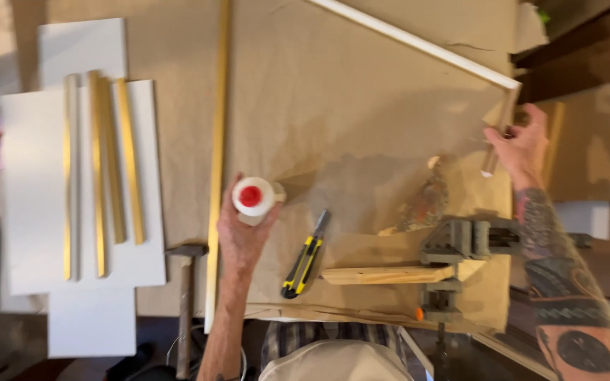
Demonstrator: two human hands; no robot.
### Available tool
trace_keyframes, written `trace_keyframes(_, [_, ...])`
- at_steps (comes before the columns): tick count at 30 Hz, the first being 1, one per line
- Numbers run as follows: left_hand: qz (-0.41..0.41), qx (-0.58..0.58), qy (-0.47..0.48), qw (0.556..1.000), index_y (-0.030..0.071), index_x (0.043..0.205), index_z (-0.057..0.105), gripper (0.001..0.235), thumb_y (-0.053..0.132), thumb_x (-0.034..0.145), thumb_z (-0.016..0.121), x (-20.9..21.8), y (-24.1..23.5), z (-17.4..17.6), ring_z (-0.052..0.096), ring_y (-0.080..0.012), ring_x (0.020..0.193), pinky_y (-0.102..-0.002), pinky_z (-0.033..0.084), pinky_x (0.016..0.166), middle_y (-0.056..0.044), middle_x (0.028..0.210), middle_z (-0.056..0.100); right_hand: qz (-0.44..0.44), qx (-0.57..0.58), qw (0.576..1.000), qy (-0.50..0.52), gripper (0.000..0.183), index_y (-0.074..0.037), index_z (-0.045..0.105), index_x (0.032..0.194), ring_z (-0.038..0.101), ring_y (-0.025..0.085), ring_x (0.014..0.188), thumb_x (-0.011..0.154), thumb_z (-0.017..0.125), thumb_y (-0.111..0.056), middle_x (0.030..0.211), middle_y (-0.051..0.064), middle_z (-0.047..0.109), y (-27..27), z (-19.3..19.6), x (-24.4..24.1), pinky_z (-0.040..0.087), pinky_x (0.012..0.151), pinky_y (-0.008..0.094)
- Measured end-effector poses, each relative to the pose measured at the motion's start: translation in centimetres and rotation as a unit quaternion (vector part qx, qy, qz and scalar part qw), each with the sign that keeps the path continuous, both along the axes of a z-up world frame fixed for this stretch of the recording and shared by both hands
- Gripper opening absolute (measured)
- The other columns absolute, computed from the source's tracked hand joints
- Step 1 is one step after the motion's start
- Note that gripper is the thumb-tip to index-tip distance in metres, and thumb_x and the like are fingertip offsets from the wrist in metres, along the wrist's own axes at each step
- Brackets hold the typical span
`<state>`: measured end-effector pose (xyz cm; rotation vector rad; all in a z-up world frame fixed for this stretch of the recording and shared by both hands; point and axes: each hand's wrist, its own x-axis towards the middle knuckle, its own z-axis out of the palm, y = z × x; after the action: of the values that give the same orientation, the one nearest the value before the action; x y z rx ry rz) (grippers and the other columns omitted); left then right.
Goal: Applying wood glue to frame components and assembling them using a corner clamp and hammer on a workbench.
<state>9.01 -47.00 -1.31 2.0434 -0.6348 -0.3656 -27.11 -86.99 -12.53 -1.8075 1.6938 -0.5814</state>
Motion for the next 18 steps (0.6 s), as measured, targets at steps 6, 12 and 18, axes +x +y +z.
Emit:
trace_keyframes(6, [-0.123,-0.002,-0.044,0.991,0.005,0.150,0.043,0.094,0.028,0.074,0.093,0.0,3.4,-1.5,0.063,-0.0235,0.128,-0.033,0.051,0.108,-0.014,0.145,0.061,0.012,0.024,1.000,0.013,0.078,-0.004,0.039,0.151,0.068,0.030,0.109,0.089,0.085,-0.015,0.118,0.027,0.068,2.4,4.8,2.1,0.051,0.097,0.047])
trace_keyframes(12, [-0.020,0.200,-0.158,0.967,0.006,0.139,0.060,0.053,0.019,0.090,0.072,0.3,12.5,-7.0,0.062,-0.0324,0.118,-0.045,0.054,0.093,-0.012,0.129,0.067,0.059,-0.021,0.997,0.033,0.078,0.003,0.039,0.150,0.070,0.030,0.104,0.092,0.090,-0.012,0.121,0.026,0.068,1.4,2.9,1.1,0.055,0.088,0.044])
trace_keyframes(18, [-0.047,0.020,-0.131,0.990,0.013,0.105,0.070,0.015,0.014,0.091,0.074,-9.2,8.4,-1.5,0.063,-0.0161,0.072,-0.032,0.053,0.070,-0.001,0.090,0.068,0.029,-0.033,0.999,-0.019,0.077,-0.004,0.043,0.147,0.070,0.022,0.096,0.086,0.087,-0.021,0.125,0.017,0.066,-1.1,-1.0,-0.8,0.057,0.081,0.036])
